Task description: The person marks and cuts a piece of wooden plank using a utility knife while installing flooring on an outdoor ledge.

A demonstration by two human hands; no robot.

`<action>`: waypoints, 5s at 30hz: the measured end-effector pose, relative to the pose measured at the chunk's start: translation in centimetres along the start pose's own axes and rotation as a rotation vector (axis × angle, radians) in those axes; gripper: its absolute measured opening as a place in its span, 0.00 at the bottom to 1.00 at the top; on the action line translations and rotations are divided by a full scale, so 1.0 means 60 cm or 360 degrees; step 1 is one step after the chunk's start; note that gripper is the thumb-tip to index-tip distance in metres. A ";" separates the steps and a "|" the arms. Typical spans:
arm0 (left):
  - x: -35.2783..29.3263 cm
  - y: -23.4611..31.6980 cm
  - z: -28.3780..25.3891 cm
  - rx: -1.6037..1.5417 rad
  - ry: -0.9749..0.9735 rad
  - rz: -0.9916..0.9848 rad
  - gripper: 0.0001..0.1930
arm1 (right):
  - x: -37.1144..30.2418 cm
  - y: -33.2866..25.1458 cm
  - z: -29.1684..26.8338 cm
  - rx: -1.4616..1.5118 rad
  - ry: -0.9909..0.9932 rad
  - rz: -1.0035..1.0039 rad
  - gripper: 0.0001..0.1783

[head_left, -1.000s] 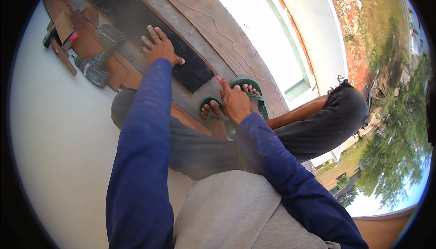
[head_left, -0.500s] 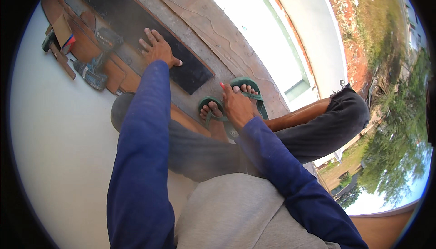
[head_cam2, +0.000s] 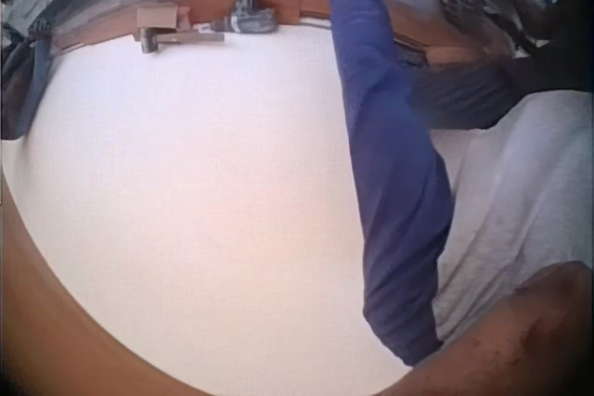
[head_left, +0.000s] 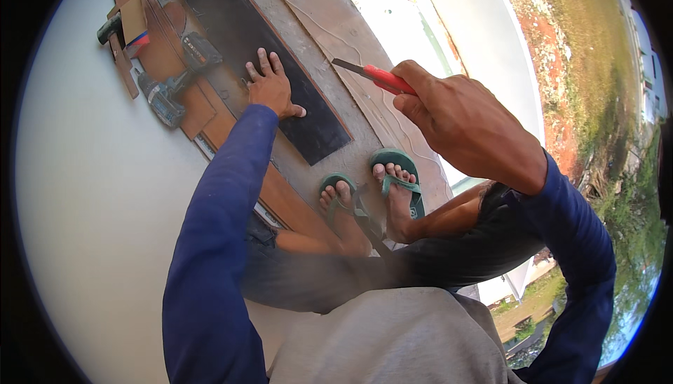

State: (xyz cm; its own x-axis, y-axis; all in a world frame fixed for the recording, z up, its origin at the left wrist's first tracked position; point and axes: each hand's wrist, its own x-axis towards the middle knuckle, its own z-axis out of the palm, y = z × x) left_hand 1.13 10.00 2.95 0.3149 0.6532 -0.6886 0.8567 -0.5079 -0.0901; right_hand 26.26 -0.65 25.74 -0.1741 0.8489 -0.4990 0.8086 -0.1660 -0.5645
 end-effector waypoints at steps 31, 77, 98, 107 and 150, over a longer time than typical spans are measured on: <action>-0.131 0.108 0.125 -0.0055 0.0240 0.1084 0.44 | -0.025 0.196 0.447 0.0978 0.0409 0.0377 0.16; -0.203 0.063 0.108 -0.0130 0.0525 0.1334 0.21 | 0.082 0.150 0.505 0.0484 0.0735 0.0425 0.18; -0.173 0.152 0.099 -0.1712 0.0679 0.0061 0.41 | 0.006 0.128 0.372 0.1207 0.0560 0.0422 0.24; -0.178 0.132 0.101 -0.1845 0.0489 0.0159 0.38 | -0.008 0.080 0.369 0.1103 0.0595 0.0177 0.21; -0.167 0.170 0.112 -0.1836 0.0743 0.0087 0.49 | 0.214 0.022 0.270 0.0151 0.0848 -0.0247 0.13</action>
State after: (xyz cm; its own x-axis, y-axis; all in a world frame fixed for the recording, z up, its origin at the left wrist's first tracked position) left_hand 3.97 -5.46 4.09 0.2742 0.9037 -0.3289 0.6219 0.0942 0.7774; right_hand 15.99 1.92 7.96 0.0410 0.9990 -0.0180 0.7379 -0.0425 -0.6736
